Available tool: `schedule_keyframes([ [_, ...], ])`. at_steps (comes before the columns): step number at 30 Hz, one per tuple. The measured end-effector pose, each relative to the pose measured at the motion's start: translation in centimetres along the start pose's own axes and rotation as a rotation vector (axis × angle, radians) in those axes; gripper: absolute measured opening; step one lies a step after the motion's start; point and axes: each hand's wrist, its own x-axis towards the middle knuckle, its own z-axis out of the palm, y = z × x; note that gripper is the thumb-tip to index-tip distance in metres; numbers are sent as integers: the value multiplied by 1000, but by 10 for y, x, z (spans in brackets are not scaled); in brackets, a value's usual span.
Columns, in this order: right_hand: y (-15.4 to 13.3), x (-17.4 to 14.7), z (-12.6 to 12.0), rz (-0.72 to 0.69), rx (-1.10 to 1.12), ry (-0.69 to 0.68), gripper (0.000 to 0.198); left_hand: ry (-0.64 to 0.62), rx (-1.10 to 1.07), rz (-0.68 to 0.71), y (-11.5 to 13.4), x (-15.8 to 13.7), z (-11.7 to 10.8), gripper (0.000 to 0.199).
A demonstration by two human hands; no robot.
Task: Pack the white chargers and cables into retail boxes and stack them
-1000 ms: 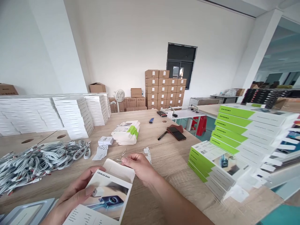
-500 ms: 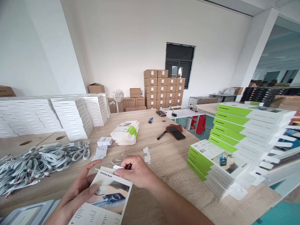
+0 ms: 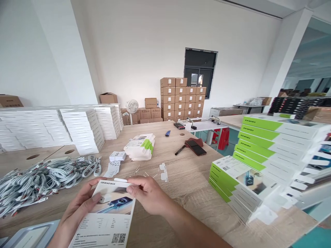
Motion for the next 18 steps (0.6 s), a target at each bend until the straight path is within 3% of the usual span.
schedule_keyframes([
  [5, 3, -1, 4, 30, 23, -25, 34, -94, 65, -40, 5, -4, -3, 59],
  [10, 20, 2, 1, 275, 206, 9, 38, -210, 283, 21, 5, -15, -2, 51],
  [15, 30, 3, 5, 471, 441, 66, 38, -191, 303, 41, 0, -20, -4, 49],
  [18, 30, 4, 8, 415, 418, 48, 37, -182, 307, 43, -1, -21, -3, 48],
])
